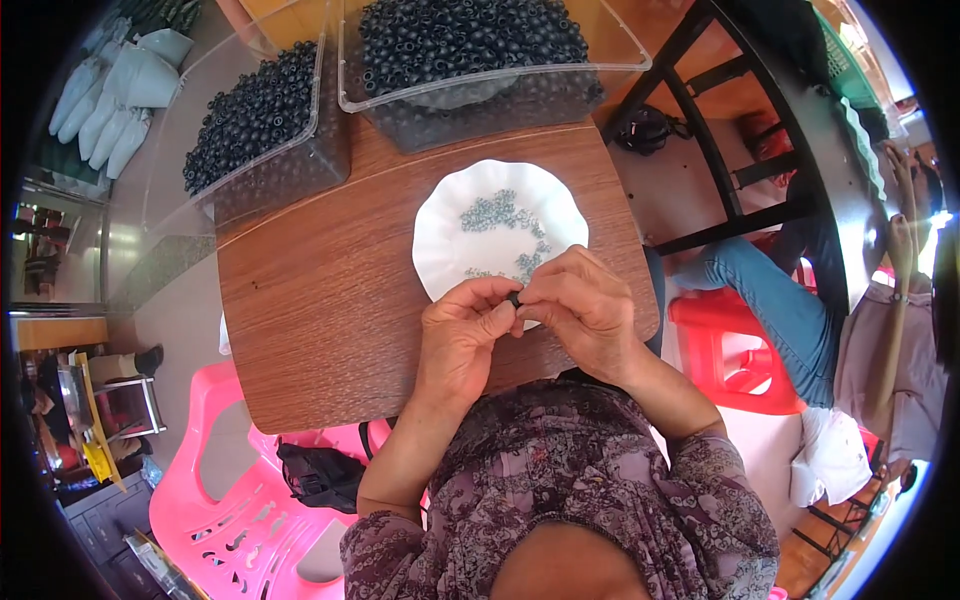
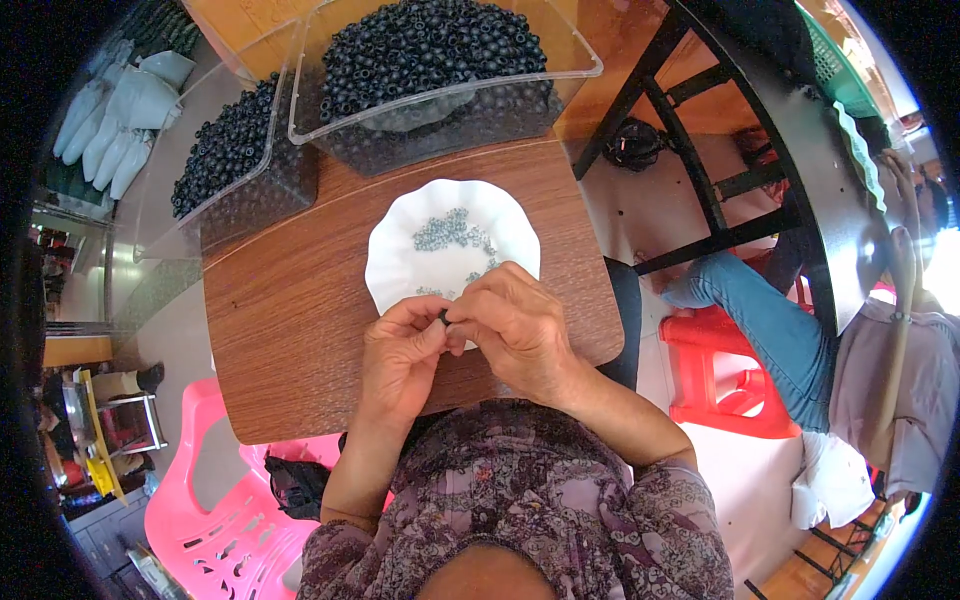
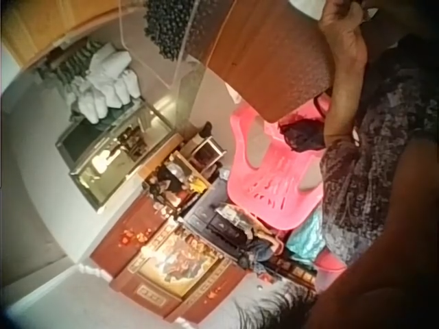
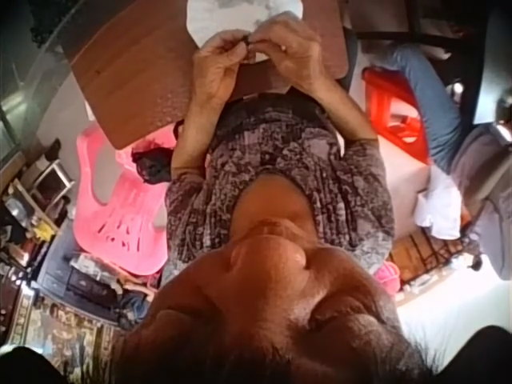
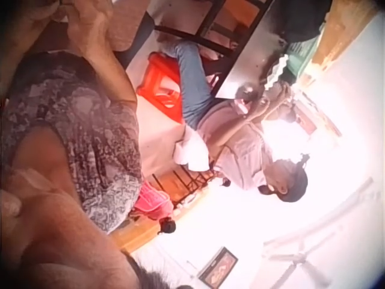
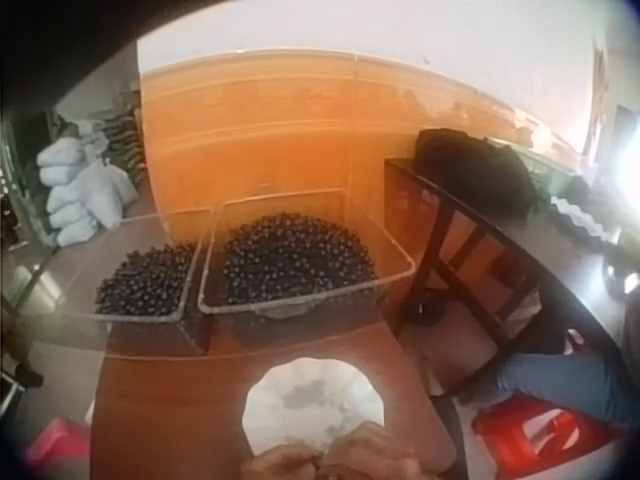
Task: Assembling small black plastic rings by inserting silver beads or pins into them.
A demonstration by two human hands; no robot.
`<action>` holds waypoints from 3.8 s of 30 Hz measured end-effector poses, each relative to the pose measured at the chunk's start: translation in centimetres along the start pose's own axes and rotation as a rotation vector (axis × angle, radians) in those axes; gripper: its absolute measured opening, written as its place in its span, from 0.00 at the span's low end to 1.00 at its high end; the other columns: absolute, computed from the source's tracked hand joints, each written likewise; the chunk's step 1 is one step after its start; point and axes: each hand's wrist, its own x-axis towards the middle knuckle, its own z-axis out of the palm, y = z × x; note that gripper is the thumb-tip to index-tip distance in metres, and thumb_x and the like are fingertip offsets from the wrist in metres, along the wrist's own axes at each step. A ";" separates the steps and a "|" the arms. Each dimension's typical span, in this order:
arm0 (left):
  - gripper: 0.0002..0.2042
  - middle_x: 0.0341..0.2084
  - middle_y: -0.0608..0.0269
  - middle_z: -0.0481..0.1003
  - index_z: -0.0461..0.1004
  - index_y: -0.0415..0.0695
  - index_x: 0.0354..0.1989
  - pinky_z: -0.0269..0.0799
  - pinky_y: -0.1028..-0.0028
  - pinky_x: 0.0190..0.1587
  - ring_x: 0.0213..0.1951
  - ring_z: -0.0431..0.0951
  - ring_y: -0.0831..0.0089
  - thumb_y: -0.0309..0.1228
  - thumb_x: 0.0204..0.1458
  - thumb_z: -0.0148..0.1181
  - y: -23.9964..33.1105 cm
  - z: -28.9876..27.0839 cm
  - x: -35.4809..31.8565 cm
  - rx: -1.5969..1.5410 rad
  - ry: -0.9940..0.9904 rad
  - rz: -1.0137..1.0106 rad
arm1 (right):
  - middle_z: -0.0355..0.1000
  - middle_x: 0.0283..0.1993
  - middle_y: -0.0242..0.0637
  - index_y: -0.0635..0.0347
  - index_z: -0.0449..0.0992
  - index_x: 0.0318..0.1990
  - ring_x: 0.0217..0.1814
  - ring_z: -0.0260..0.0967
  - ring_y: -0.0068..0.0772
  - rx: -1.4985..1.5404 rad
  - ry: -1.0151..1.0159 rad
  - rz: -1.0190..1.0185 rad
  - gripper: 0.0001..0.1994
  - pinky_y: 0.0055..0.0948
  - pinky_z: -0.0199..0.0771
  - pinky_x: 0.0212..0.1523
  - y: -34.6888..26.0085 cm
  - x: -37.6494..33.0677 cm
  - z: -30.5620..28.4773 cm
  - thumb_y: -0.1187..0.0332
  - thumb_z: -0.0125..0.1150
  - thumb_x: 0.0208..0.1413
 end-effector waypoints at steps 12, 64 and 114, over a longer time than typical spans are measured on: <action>0.10 0.30 0.58 0.74 0.71 0.33 0.41 0.71 0.74 0.35 0.30 0.73 0.70 0.21 0.51 0.56 0.6 0.9 0.4 -0.129 0.034 -0.107 | 0.70 0.30 0.37 0.62 0.76 0.30 0.30 0.66 0.35 -0.161 0.058 -0.183 0.14 0.28 0.67 0.28 0.1 0.4 0.0 0.83 0.62 0.29; 0.08 0.30 0.53 0.75 0.71 0.32 0.38 0.68 0.74 0.34 0.29 0.72 0.71 0.20 0.50 0.56 2.0 -2.6 4.7 -0.157 -0.124 -0.019 | 0.73 0.31 0.45 0.65 0.75 0.24 0.39 0.70 0.45 -1.080 -0.705 -0.553 0.06 0.38 0.73 0.39 7.4 28.2 6.8 0.75 0.61 0.34; 0.07 0.31 0.54 0.74 0.71 0.33 0.37 0.68 0.73 0.33 0.28 0.72 0.71 0.22 0.51 0.56 2.1 -0.5 1.6 -0.132 -0.044 0.025 | 0.74 0.32 0.35 0.66 0.75 0.35 0.33 0.69 0.22 0.775 -0.307 0.662 0.05 0.20 0.69 0.36 1.6 4.6 -1.8 0.80 0.58 0.48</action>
